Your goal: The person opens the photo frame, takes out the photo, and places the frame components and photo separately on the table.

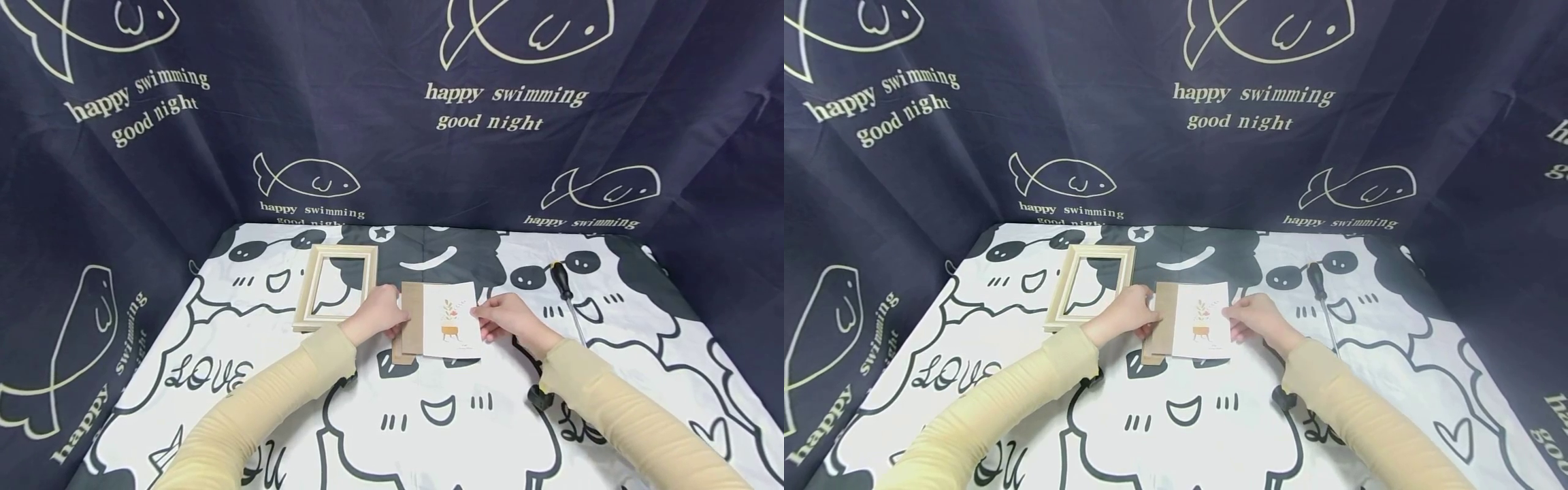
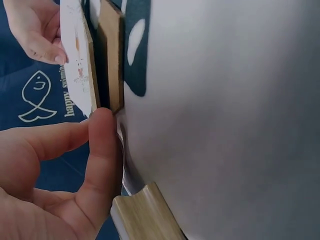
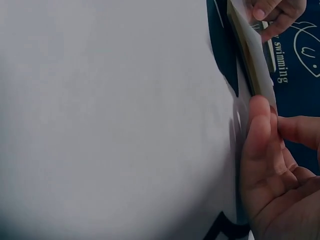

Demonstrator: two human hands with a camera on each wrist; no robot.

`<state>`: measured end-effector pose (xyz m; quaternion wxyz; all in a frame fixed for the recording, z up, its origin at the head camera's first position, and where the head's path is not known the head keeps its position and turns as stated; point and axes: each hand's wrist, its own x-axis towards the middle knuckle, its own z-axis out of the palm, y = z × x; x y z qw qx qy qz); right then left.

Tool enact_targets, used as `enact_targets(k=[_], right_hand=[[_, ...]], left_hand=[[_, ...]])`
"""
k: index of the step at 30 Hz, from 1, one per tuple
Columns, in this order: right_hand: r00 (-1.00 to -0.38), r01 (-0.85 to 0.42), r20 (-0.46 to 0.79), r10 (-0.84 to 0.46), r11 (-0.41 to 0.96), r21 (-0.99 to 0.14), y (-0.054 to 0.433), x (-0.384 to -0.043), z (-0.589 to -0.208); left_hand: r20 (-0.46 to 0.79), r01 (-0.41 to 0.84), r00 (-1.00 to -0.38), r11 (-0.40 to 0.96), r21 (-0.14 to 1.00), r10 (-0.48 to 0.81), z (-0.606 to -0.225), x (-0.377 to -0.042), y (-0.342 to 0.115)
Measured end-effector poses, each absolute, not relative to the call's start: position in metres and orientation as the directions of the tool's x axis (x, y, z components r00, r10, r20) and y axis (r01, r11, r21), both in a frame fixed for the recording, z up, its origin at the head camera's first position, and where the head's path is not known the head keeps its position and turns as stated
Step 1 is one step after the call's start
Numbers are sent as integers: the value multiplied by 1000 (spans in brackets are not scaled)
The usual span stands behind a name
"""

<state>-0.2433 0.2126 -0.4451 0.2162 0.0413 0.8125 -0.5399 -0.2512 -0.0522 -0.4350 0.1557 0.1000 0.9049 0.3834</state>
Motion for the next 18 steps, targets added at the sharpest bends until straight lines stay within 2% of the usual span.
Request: enact_targets(k=[7,18], right_hand=[[-905,305,-402,-138,448,-840,219,-245,-441],[-896,304,-421,-143,495,-814,235,-248,-418]], left_hand=[[-233,57,-930,737,674,285,-437,-250,-50],[-232,69,-926,738,671,298,-433,-248,-49]])
